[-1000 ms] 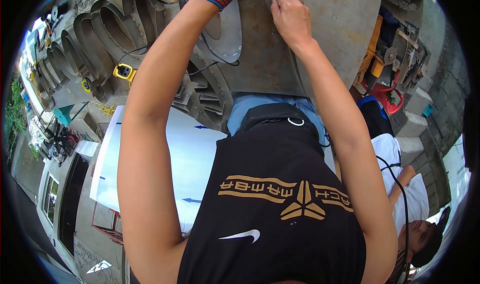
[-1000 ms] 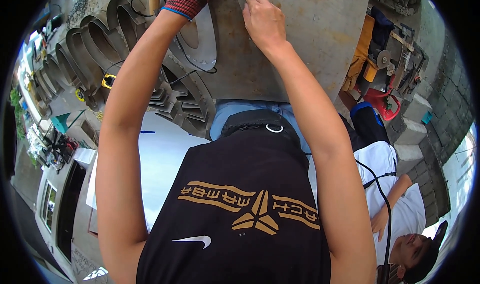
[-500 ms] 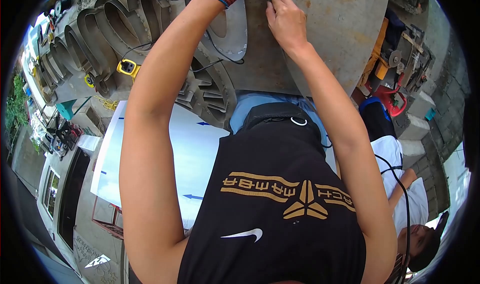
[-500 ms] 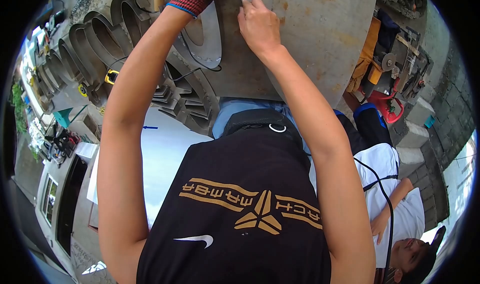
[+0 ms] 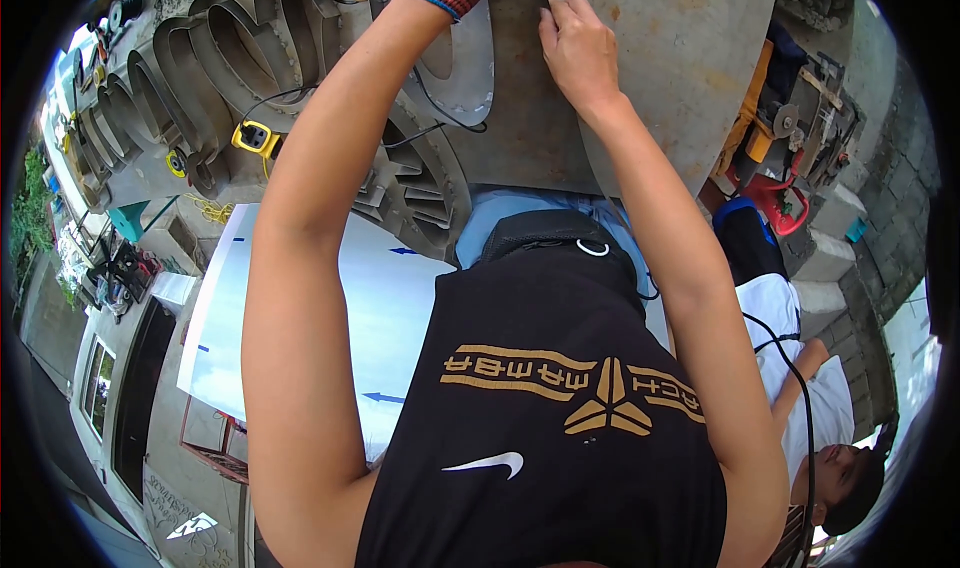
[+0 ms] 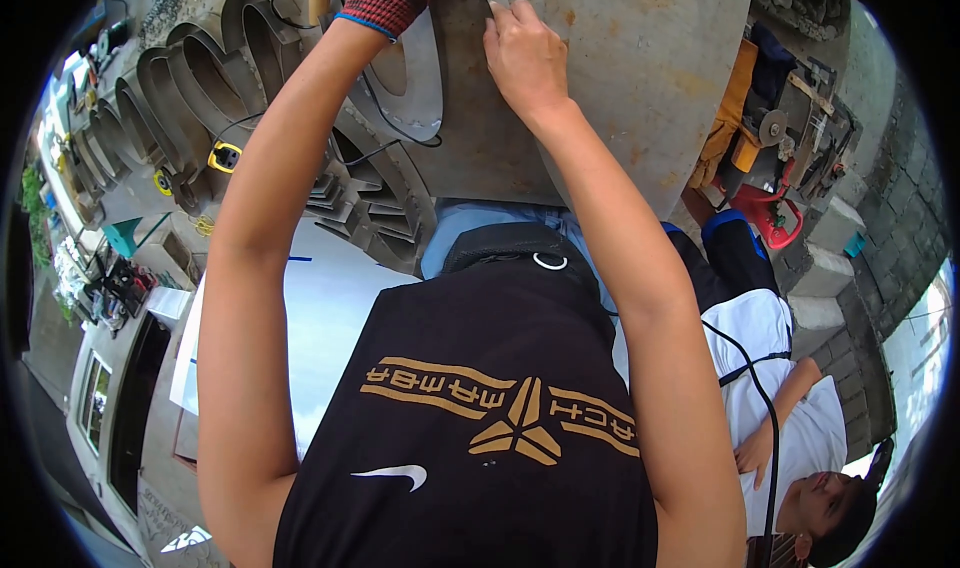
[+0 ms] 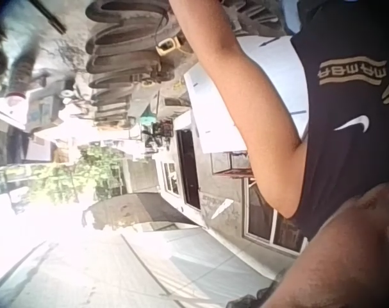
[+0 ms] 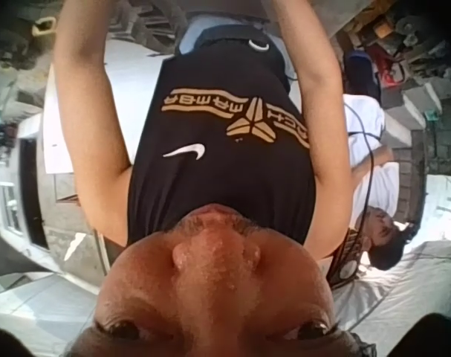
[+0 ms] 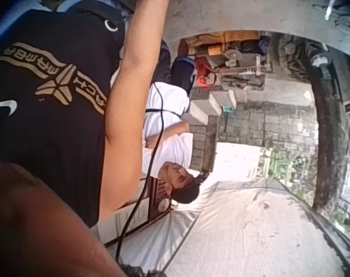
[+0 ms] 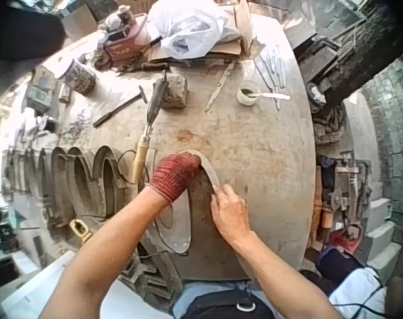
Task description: Fabricating large metal sign letters by attaching side strips using a heat bonding tool or soldering iron.
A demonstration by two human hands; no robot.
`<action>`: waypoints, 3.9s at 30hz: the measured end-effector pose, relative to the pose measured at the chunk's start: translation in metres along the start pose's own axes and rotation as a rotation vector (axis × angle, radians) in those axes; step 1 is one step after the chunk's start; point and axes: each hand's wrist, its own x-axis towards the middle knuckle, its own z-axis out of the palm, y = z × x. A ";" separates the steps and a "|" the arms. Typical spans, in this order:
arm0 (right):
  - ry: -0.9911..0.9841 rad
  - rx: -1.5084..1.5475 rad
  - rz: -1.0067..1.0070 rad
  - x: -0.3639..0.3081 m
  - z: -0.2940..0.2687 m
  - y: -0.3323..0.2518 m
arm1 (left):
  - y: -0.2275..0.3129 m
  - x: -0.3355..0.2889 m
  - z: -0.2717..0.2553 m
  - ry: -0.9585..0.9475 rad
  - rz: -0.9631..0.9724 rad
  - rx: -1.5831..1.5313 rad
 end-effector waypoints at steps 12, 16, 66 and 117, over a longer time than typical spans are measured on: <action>0.046 0.126 -0.029 -0.002 -0.010 0.016 | 0.129 -0.099 0.004 0.458 -0.389 -0.707; -0.039 0.132 -0.022 0.000 -0.012 0.017 | 0.152 -0.098 0.028 0.352 -0.640 -0.840; -0.144 0.428 0.093 -0.057 -0.008 0.010 | 0.149 -0.034 0.028 -0.147 -1.013 -0.598; 0.012 -0.009 0.258 -0.032 -0.122 0.154 | 0.145 -0.036 0.062 0.124 -0.996 -0.359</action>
